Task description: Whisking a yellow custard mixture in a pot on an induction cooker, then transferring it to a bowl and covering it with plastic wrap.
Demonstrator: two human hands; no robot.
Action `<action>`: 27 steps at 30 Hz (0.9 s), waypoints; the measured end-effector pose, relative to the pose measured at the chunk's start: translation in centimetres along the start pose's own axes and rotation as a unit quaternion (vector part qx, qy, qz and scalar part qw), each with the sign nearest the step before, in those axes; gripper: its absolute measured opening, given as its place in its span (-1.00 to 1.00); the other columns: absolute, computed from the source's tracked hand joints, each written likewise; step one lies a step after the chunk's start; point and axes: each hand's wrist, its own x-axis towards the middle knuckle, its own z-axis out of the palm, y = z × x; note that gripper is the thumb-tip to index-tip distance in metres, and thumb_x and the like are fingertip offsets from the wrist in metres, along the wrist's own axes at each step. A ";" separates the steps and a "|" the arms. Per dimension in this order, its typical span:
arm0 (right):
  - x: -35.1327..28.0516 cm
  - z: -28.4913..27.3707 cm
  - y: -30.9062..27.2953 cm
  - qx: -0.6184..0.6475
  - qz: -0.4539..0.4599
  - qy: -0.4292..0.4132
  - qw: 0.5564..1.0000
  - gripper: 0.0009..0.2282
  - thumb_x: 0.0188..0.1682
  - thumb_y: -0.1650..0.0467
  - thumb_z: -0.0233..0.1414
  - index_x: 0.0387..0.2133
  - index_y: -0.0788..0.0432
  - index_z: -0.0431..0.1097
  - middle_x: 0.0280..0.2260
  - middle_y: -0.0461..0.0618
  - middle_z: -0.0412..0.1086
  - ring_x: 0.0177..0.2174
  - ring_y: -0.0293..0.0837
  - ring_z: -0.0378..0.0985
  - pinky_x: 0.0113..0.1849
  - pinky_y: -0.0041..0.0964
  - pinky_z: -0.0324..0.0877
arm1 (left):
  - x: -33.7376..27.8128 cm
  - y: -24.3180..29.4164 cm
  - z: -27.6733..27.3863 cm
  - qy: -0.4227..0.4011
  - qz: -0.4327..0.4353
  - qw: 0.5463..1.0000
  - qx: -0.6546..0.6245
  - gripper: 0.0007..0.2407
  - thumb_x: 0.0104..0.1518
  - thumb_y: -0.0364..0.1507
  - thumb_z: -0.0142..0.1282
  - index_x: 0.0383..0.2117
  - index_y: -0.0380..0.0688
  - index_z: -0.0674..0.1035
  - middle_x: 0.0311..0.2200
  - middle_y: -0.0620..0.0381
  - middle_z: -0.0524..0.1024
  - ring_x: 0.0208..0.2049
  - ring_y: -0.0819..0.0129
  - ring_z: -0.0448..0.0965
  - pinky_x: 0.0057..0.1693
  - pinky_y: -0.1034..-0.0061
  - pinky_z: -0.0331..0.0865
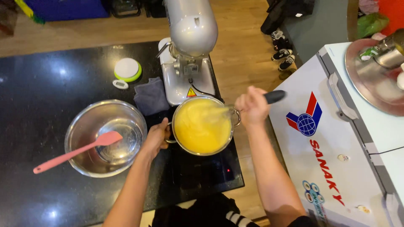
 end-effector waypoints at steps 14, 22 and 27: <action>-2.7 -9.7 0.3 0.372 0.007 0.212 0.904 -0.57 0.12 0.36 -0.15 -0.79 -0.03 -0.09 -0.80 -0.19 -0.13 -0.76 -0.22 -0.12 -0.58 -0.29 -0.05 | -3.2 -3.9 -0.9 0.125 0.144 0.981 0.025 -0.77 0.30 -0.24 0.00 -0.26 -0.17 0.51 -0.51 0.21 0.39 -0.63 0.50 0.26 -0.48 0.52 0.14; -5.2 -9.9 4.5 0.326 0.007 0.266 0.907 -0.57 0.10 0.36 -0.16 -0.81 -0.03 -0.10 -0.79 -0.18 -0.11 -0.77 -0.21 -0.06 -0.58 -0.30 0.00 | -10.1 -2.8 -3.1 0.333 0.359 0.778 0.394 -0.76 0.27 -0.30 0.14 -0.18 -0.27 0.56 -0.24 -0.10 0.52 -0.17 0.05 0.50 -0.02 0.19 0.38; -6.6 -9.1 4.9 0.292 -0.031 0.248 0.923 -0.58 0.10 0.35 -0.16 -0.80 -0.03 -0.08 -0.79 -0.18 -0.11 -0.75 -0.21 -0.05 -0.55 -0.28 0.05 | -11.4 -4.5 -4.1 0.327 0.279 0.702 0.568 -0.64 0.01 -0.26 0.27 -0.16 -0.27 0.59 -0.16 -0.16 0.49 -0.13 -0.16 0.44 -0.01 0.07 0.31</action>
